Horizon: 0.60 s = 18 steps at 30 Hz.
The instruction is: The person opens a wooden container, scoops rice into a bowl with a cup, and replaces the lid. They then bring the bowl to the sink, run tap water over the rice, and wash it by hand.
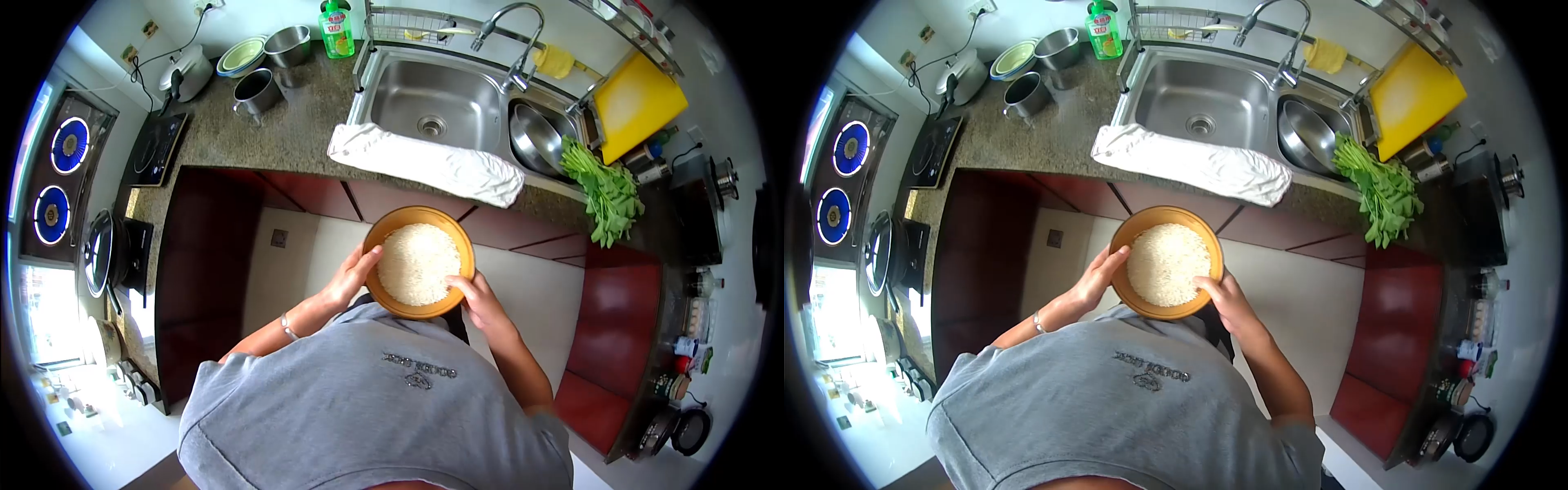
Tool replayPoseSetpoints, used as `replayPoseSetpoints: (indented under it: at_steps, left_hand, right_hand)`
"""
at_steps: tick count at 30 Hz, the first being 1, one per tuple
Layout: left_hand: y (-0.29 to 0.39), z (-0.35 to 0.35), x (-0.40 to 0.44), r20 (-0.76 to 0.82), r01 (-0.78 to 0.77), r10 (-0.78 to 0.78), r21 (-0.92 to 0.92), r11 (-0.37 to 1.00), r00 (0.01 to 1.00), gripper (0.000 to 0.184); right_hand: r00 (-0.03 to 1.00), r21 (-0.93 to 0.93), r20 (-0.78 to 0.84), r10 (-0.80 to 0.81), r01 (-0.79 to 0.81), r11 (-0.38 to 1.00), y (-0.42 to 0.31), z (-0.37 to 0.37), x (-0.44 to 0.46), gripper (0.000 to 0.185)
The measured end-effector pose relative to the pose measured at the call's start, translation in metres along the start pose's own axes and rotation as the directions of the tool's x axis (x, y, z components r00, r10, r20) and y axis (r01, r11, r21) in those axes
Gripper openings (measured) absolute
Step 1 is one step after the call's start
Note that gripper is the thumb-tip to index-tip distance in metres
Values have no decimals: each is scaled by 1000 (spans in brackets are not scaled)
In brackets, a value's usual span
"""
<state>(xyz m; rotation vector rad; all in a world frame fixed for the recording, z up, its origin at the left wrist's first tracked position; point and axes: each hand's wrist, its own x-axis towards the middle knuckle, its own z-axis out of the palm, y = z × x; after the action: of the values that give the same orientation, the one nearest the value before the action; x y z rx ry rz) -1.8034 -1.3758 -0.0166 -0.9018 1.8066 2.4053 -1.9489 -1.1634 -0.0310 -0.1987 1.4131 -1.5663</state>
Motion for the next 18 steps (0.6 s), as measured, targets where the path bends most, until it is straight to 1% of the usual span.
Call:
replayPoseSetpoints:
  at_steps: [1,2,4,5,6,8,9,10,12,14,16,17,18]
  left_hand:
    - [19,6,16,26,-15,14,33,999,1000,60]
    - [36,11,23,42,47,-49,57,997,998,59]
    - [35,15,61,17,-26,25,103,994,1000,60]
    - [38,18,75,60,-41,40,21,999,997,60]
    - [41,19,87,33,-48,48,9,999,998,60]
    - [45,26,114,-6,-20,20,-113,993,1000,58]
    - [44,27,125,-54,-32,25,-137,990,998,55]
    - [50,27,135,-52,-27,20,-137,990,998,55]
    - [58,33,153,-168,11,-64,-294,956,984,51]
    - [67,36,176,-278,-63,-32,-328,943,960,46]
    - [61,31,198,-362,-71,-72,-367,927,929,45]
    - [64,29,206,-386,-68,-81,-357,932,919,45]
    - [70,30,213,-413,-104,-61,-365,925,909,45]
  right_hand:
    - [1000,-11,-11,-10,10,1000,-8,-10,11,37]
    - [1000,-18,9,-12,12,1000,-15,-12,21,37]
    - [994,56,-98,-39,45,997,-36,-27,45,43]
    - [998,0,-36,-59,59,998,-38,-46,64,50]
    - [999,-13,-10,-52,52,999,-43,-58,83,50]
    - [990,-61,15,-141,142,988,-60,-83,118,54]
    - [980,-211,76,-185,197,957,-86,-83,130,58]
    - [986,-278,119,-117,147,949,-104,-100,150,59]
    - [992,-233,115,-61,86,969,-136,-131,190,59]
    - [979,-299,-16,-204,190,935,-163,-164,231,58]
    - [943,-332,-153,-297,234,914,-183,-207,276,56]
    - [917,-374,-209,-339,245,895,-196,-223,298,56]
    - [886,-418,-258,-385,257,871,-212,-238,320,57]
